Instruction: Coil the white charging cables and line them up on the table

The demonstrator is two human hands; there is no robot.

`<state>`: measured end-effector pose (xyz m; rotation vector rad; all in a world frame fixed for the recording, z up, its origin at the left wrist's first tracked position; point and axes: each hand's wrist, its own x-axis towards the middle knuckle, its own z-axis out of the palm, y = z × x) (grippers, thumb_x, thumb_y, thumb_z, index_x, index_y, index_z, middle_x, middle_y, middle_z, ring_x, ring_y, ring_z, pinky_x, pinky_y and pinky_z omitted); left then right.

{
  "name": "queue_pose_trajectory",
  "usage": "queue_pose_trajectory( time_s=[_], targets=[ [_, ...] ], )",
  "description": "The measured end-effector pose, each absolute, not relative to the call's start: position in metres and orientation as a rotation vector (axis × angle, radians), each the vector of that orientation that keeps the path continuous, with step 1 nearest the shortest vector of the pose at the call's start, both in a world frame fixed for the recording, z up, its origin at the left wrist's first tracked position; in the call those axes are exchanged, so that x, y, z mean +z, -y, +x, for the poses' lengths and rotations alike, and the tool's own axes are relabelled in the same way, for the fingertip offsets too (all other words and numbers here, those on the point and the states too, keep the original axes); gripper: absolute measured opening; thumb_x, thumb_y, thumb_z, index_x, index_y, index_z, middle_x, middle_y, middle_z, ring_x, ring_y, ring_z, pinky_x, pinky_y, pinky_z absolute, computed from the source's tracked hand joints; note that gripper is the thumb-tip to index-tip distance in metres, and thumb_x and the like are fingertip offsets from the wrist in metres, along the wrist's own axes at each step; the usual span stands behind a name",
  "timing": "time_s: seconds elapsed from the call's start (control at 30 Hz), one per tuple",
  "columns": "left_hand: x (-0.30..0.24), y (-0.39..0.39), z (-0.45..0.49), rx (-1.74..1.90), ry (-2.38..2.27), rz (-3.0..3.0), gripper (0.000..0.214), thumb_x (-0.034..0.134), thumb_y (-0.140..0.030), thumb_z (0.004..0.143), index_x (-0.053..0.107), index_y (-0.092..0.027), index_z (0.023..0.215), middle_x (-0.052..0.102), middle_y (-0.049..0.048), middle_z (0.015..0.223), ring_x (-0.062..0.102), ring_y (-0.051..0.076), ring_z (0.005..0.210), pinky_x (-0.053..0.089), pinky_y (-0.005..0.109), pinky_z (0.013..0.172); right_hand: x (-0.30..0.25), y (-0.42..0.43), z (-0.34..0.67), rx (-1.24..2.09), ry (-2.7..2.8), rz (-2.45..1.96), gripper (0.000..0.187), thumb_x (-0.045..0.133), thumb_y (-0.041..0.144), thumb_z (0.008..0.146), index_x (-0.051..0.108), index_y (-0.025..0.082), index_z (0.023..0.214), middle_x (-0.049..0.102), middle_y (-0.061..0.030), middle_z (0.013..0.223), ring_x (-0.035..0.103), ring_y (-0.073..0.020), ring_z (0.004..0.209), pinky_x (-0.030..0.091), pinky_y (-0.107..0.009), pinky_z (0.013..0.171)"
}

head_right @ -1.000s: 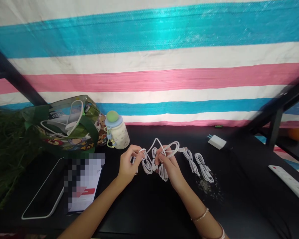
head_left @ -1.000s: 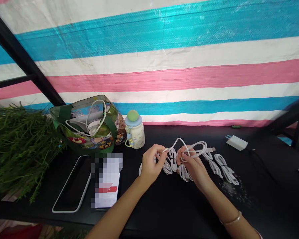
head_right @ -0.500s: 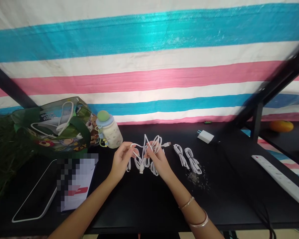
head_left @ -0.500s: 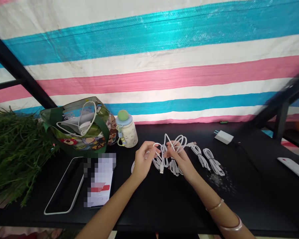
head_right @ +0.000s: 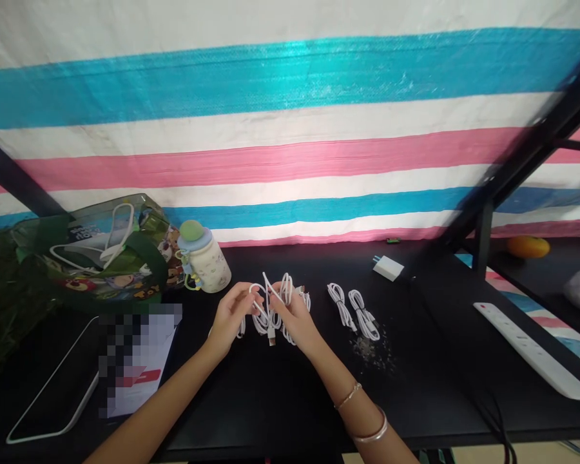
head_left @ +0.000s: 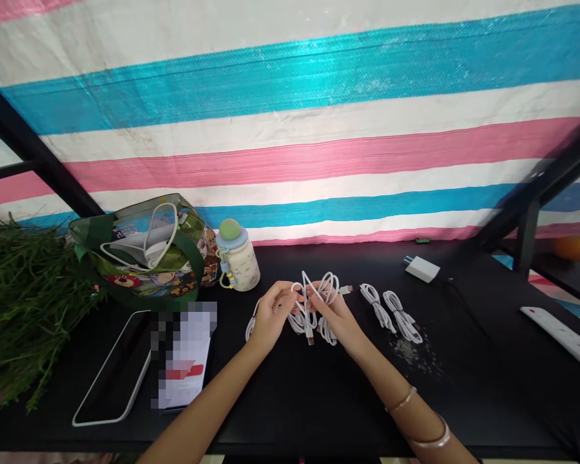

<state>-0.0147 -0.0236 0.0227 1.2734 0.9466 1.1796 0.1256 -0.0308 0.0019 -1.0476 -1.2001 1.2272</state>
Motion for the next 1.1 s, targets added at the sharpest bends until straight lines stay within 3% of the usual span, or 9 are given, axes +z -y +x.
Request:
queue_pose_trajectory(
  time_s=[0.37,0.6,0.77,1.1],
  targets=[
    [0.016,0.026,-0.011,1.075,-0.889,1.255,0.044,0.069,-0.057,0.068,0.048,-0.019,0.076,0.059,-0.0020,0.066,0.057,0.010,0.058,0.050,0.023,0.059,-0.011,0.031,0.125,1.248,1.134,-0.977,0.042,0.063,0.061,0.072,0.056,0.022,0.088,0.048,0.0032,0.071,0.043,-0.0122,0.062,0.040,-0.026,0.060],
    [0.015,0.027,-0.013,1.072,-0.895,1.273,0.050,0.065,-0.057,0.072,0.048,-0.021,0.103,0.059,-0.0035,0.067,0.060,0.012,0.060,0.051,0.026,0.062,-0.003,0.037,0.123,1.349,1.059,-0.987,0.041,0.062,0.056,0.077,0.059,0.023,0.101,0.053,0.0013,0.073,0.050,-0.0146,0.067,0.043,-0.028,0.066],
    [0.013,0.026,-0.017,1.030,-0.854,1.385,0.049,0.057,-0.048,0.081,0.048,-0.020,0.120,0.062,-0.0010,0.071,0.061,0.013,0.064,0.048,0.025,0.063,-0.003,0.034,0.123,1.360,1.024,-0.946,0.049,0.064,0.060,0.072,0.061,0.023,0.105,0.055,0.0004,0.075,0.048,-0.0132,0.061,0.041,-0.028,0.058],
    [0.016,0.026,-0.017,1.049,-0.850,1.494,0.043,0.052,-0.041,0.083,0.050,-0.019,0.119,0.059,-0.0030,0.063,0.058,0.014,0.060,0.044,0.023,0.057,0.006,0.033,0.126,1.360,1.150,-0.938,0.054,0.064,0.063,0.071,0.061,0.021,0.104,0.055,0.0022,0.069,0.047,-0.0121,0.057,0.039,-0.027,0.056]
  ],
)
